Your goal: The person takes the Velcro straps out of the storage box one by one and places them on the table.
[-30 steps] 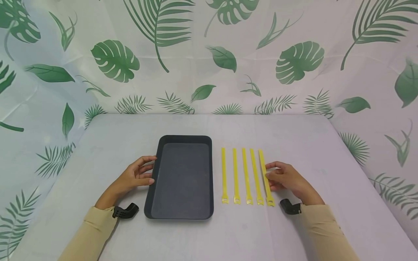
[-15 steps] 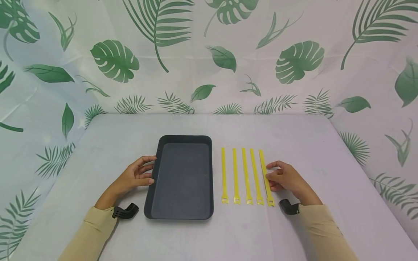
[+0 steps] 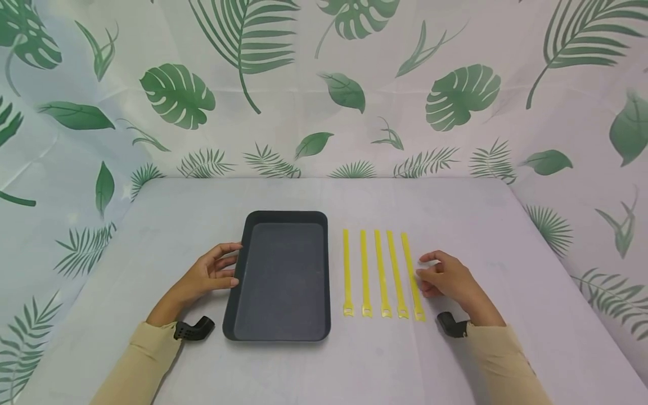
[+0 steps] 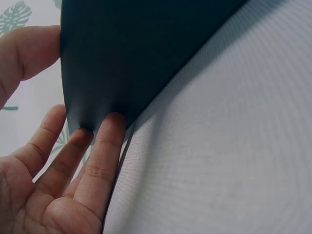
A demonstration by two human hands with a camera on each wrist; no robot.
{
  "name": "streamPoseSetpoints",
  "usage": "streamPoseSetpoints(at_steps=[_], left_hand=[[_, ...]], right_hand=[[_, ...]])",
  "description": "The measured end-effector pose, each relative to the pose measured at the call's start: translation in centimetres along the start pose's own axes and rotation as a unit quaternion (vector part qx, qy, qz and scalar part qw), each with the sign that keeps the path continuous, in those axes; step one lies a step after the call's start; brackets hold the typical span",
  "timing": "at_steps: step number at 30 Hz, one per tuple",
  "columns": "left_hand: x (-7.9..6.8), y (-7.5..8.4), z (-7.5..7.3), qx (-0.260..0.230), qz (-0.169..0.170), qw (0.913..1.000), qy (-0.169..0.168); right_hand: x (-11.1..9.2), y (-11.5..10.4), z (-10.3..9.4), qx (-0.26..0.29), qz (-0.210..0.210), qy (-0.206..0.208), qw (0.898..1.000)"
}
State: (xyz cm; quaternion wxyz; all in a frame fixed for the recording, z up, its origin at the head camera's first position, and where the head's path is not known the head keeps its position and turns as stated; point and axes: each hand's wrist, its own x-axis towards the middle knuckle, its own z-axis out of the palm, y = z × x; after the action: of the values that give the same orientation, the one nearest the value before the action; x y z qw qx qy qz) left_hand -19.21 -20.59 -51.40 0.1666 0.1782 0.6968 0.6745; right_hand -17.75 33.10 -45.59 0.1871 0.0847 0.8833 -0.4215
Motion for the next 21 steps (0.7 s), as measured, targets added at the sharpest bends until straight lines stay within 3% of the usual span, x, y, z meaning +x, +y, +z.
streamPoseSetpoints(at_steps=[5, 8, 11, 14, 17, 21], left_hand=[[0.0, -0.2, 0.0, 0.000, -0.005, 1.0000, 0.003], [0.0, -0.2, 0.0, 0.005, -0.003, 1.0000, 0.001], [0.0, 0.1, -0.1, 0.035, -0.001, 0.9994, 0.002], [-0.4, 0.7, -0.1, 0.093, -0.008, 0.9951, 0.031], [-1.4, 1.7, 0.2, 0.179, -0.023, 0.9800, 0.083], [-3.6, 2.8, 1.0, 0.301, -0.042, 0.9439, 0.129]], right_hand=[[-1.3, 0.4, 0.4, -0.001, -0.060, 0.028, 0.998], [-2.2, 0.6, 1.0, -0.024, -0.092, 0.065, 0.993], [-2.9, 0.8, 1.7, -0.071, -0.112, 0.115, 0.985], [-3.5, 1.2, 2.5, -0.105, -0.132, 0.158, 0.973], [-3.8, 1.8, 3.3, -0.127, -0.181, 0.200, 0.954], [-3.9, 2.7, 3.9, -0.174, -0.248, 0.245, 0.921]])
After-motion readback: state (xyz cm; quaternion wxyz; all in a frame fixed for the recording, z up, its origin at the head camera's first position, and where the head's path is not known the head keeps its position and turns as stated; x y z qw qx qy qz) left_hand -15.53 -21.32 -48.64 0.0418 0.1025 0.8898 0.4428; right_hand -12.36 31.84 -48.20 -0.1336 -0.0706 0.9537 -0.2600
